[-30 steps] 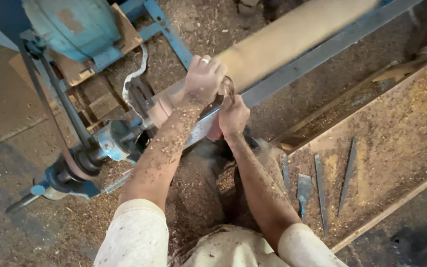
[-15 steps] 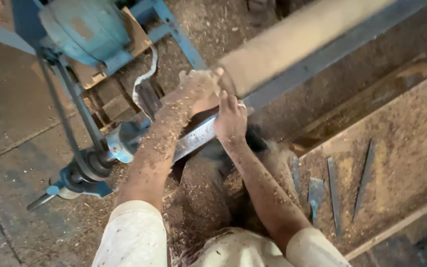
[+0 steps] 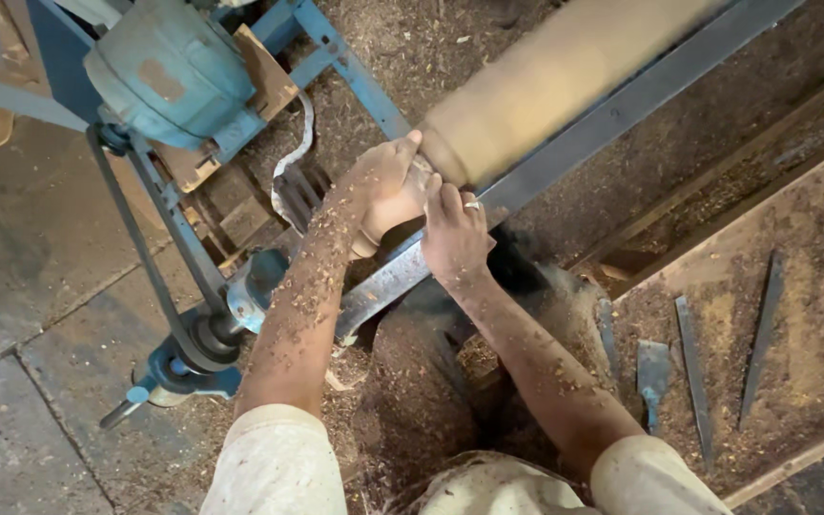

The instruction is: The person uses a chisel to shape a rotating wooden piece on a lathe, creating grooves and contours. They then switch to a sanding block to smooth the surface of the wood while it continues to spin.

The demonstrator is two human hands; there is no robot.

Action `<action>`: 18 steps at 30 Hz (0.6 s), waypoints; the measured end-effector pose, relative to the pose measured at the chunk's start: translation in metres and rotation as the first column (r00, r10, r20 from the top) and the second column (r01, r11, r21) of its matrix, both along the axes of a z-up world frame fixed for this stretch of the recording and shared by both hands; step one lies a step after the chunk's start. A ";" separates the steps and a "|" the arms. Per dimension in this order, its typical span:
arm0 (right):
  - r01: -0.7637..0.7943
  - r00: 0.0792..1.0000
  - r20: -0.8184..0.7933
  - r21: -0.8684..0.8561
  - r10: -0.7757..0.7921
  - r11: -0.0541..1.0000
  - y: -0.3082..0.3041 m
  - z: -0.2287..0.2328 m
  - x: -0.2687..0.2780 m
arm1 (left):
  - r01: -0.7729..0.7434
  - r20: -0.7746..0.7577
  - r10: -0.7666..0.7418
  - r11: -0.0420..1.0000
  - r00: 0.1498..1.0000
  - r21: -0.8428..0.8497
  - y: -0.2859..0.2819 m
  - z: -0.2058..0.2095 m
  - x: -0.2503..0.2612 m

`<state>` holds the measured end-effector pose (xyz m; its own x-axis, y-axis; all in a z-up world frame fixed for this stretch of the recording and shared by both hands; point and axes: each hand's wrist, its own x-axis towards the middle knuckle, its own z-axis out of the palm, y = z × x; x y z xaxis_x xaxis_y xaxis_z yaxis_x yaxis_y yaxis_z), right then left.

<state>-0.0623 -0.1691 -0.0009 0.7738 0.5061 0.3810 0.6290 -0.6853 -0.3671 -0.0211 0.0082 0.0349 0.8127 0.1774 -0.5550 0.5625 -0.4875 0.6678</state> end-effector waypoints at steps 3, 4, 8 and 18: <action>-0.022 1.000 -0.002 -0.022 0.022 1.000 -0.002 -0.002 -0.001 | 0.091 0.108 -0.106 0.987 0.989 0.136 0.005 -0.021 -0.001; -0.019 1.000 0.007 -0.041 0.020 0.999 -0.003 -0.002 0.000 | 0.063 0.097 -0.076 0.990 0.992 0.126 0.005 -0.023 -0.001; -0.031 0.998 0.060 -0.089 0.036 0.996 -0.004 -0.007 -0.001 | 0.314 0.202 -0.360 0.922 0.911 0.226 -0.001 -0.008 -0.019; -0.114 0.979 0.161 -0.079 0.126 0.990 -0.012 -0.006 -0.004 | 0.244 0.315 -0.537 0.730 0.783 0.638 -0.004 -0.002 -0.033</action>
<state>-0.0667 -0.1809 -0.0070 0.6353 0.6209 0.4592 0.7561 -0.6211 -0.2062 -0.0540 0.0039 0.0329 0.9972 -0.0722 -0.0208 -0.0611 -0.9402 0.3351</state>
